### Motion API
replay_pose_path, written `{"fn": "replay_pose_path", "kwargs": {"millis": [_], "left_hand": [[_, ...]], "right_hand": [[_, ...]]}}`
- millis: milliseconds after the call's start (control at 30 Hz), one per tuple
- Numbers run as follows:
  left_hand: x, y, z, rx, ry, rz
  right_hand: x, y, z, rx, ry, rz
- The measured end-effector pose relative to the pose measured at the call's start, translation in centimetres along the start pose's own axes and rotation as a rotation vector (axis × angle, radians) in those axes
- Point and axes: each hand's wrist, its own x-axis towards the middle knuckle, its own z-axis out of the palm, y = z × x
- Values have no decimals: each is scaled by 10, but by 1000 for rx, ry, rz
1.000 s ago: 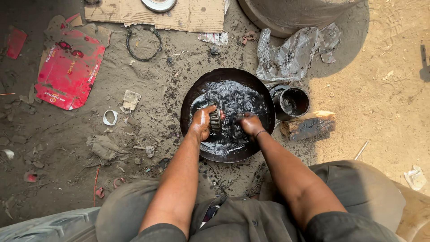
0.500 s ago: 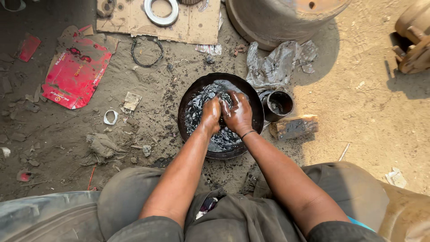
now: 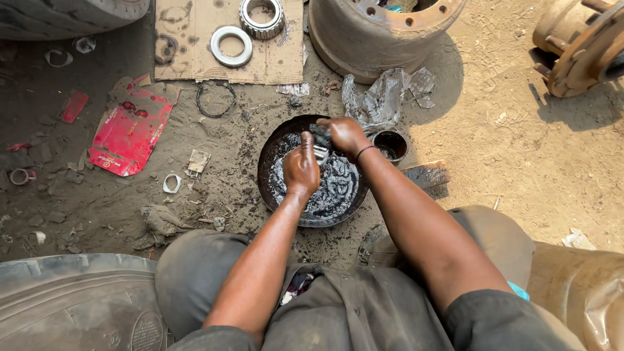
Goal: The person sits on the ground and scrubs a metal bearing with a brush in a pan of dark liquid, then rinses and inspects it. They repeat the process with a second bearing, scrubbing and rinsing each one before setting them aside.
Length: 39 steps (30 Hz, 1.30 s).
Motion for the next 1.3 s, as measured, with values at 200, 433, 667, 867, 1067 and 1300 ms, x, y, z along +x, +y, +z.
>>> {"fn": "replay_pose_path", "kwargs": {"millis": [200,433,667,867,1067,1300], "left_hand": [[-12,29,-27,25,6,67],[-34,50,-38,49,-35,179],[-26,42,-38,-152,19,240],[-25,38,-41,27,-142,148],[-32,49,-52,-233,-254,311],[-17,41,-48,-279,-240,88]], "right_hand": [[-91,-95,-26,51,251,201],[-52,-42,-38,348,-65,167],[-80,-90,-34,28,-22,359],[-64,-50,-32,599,-15,253],[-64,0,-9,1487,-350,646],[-76,-48,-42,1047,-41,405]]}}
